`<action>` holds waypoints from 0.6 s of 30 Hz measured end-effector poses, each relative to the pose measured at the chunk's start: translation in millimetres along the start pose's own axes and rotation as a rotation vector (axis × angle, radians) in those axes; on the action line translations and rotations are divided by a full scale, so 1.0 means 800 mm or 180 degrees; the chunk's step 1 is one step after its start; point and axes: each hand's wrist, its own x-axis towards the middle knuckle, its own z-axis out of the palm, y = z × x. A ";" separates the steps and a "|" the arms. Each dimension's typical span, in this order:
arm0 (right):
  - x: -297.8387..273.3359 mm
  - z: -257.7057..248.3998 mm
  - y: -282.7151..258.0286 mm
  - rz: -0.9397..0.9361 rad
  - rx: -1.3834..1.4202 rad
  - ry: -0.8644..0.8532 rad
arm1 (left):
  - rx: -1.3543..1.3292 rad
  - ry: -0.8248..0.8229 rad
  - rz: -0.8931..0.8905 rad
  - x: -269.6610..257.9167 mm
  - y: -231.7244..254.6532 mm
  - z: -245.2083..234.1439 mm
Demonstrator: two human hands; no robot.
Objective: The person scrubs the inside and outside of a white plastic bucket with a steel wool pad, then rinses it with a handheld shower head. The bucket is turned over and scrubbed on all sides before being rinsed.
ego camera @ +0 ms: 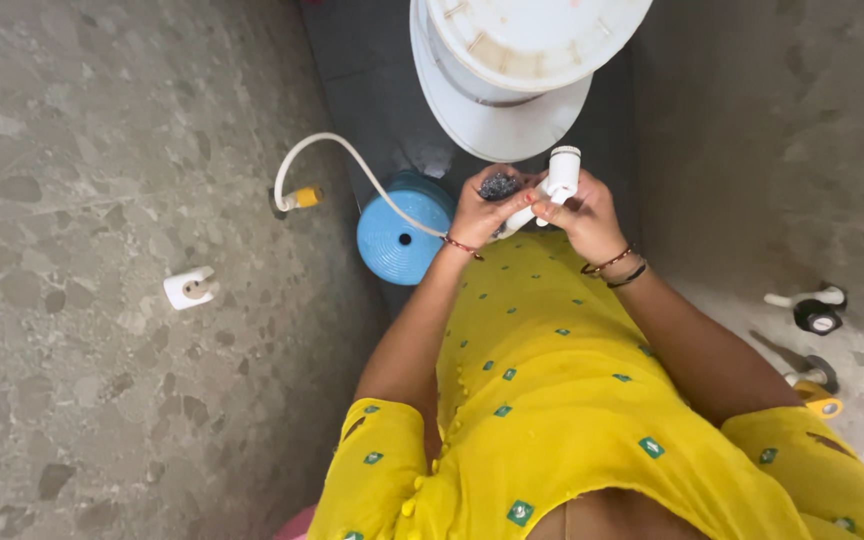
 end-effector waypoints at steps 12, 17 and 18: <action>0.016 0.003 0.006 -0.0132 -0.0161 0.0120 | 0.0919 0.0231 0.0142 -0.021 0.040 0.028; 0.017 0.003 0.008 0.0451 0.0882 0.0155 | 0.0472 0.0046 0.0172 -0.010 0.041 0.031; 0.017 0.002 0.007 0.0565 0.1068 0.0112 | 0.0490 0.0028 0.0162 -0.010 0.040 0.030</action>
